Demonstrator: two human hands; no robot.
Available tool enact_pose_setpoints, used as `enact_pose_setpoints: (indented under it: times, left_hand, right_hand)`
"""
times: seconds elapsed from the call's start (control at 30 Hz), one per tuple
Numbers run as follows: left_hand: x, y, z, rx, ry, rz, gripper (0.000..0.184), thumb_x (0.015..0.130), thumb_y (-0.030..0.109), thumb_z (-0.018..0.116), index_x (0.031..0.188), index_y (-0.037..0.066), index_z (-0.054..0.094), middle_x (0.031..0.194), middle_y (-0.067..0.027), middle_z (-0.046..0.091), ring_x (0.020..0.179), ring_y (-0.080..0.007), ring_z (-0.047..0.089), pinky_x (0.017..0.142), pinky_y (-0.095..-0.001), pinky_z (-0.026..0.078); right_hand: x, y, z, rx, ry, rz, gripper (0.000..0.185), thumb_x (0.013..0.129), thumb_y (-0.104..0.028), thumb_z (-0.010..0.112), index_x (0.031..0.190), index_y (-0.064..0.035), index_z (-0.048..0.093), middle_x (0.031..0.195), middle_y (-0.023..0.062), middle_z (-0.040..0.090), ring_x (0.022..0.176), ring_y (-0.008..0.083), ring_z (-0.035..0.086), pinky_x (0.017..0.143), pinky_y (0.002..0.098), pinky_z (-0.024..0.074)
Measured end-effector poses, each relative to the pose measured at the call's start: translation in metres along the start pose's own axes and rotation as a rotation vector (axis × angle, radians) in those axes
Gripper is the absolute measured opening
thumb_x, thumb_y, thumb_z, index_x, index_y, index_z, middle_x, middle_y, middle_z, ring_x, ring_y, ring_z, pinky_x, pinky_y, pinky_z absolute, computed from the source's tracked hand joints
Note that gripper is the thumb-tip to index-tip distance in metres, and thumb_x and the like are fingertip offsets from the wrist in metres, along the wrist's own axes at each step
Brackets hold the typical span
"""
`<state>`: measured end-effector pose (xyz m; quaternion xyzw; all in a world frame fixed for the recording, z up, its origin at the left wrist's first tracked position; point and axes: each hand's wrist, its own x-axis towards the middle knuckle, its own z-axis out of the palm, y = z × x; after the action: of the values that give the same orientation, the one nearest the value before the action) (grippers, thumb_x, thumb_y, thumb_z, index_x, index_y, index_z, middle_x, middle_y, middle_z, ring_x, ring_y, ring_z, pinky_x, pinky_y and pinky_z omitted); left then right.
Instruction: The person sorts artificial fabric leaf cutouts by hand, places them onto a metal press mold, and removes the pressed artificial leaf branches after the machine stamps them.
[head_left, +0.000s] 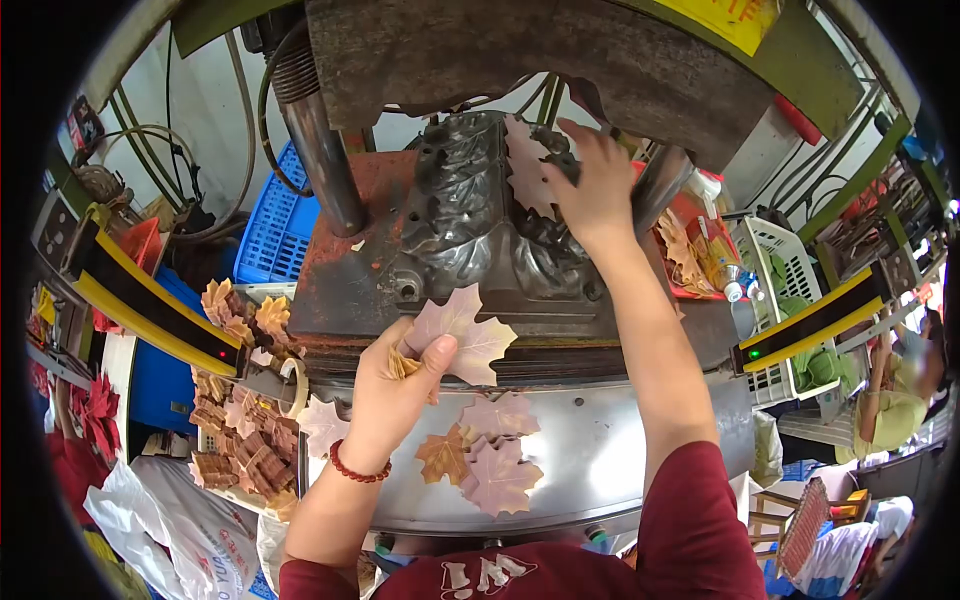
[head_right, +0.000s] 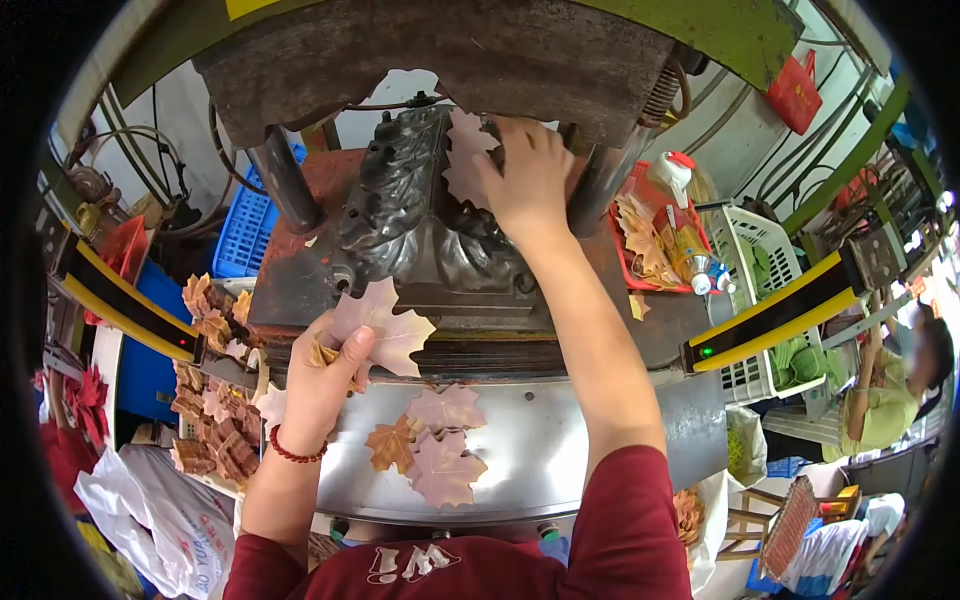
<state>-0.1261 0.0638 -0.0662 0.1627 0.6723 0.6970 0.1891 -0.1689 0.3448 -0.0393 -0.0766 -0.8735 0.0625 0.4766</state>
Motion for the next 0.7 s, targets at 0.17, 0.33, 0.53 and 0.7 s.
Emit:
enact_pose_setpoints:
  times: [0.17, 0.33, 0.53, 0.7]
  left_hand:
    - [-0.008, 0.007, 0.006, 0.061, -0.052, 0.029, 0.042, 0.086, 0.030, 0.071, 0.104, -0.005, 0.057, 0.066, 0.0014, 0.053, 0.052, -0.0039, 0.047, 0.047, -0.0192, 0.038]
    - [-0.011, 0.001, 0.010, -0.286, -0.208, -0.044, 0.031, 0.088, 0.022, 0.067, 0.110, 0.004, 0.055, 0.083, -0.0045, 0.061, 0.065, -0.0089, 0.054, 0.057, -0.0223, 0.043]
    - [-0.007, 0.003, -0.005, -0.813, -0.211, -0.214, 0.040, 0.088, 0.011, 0.062, 0.125, 0.004, 0.046, 0.099, -0.0130, 0.060, 0.080, -0.0206, 0.061, 0.072, -0.0346, 0.052]
    - [-0.004, 0.018, -0.012, -0.668, -0.180, -0.178, 0.049, 0.087, 0.007, 0.062, 0.131, 0.000, 0.042, 0.097, -0.0140, 0.062, 0.086, -0.0257, 0.064, 0.081, -0.0385, 0.054]
  right_hand:
    - [-0.043, -0.070, -0.104, 0.368, -0.333, -0.057, 0.028, 0.075, -0.027, 0.073, 0.096, -0.0100, 0.064, 0.109, 0.0069, 0.058, 0.108, 0.0272, 0.049, 0.092, 0.0417, 0.0323]
    - [-0.058, -0.069, -0.106, 0.443, -0.470, -0.079, 0.016, 0.078, -0.022, 0.072, 0.082, -0.0075, 0.067, 0.108, 0.0050, 0.062, 0.107, 0.0233, 0.052, 0.096, 0.0379, 0.0335]
    - [-0.037, -0.011, -0.055, 0.297, -0.381, 0.225, 0.023, 0.075, -0.022, 0.073, 0.091, -0.0064, 0.068, 0.110, 0.0083, 0.061, 0.107, 0.0289, 0.052, 0.094, 0.0404, 0.0363]
    - [-0.037, -0.027, -0.069, 0.198, -0.186, 0.248, 0.038, 0.073, -0.020, 0.074, 0.109, -0.0143, 0.063, 0.118, 0.0066, 0.056, 0.111, 0.0288, 0.048, 0.096, 0.0410, 0.0321]
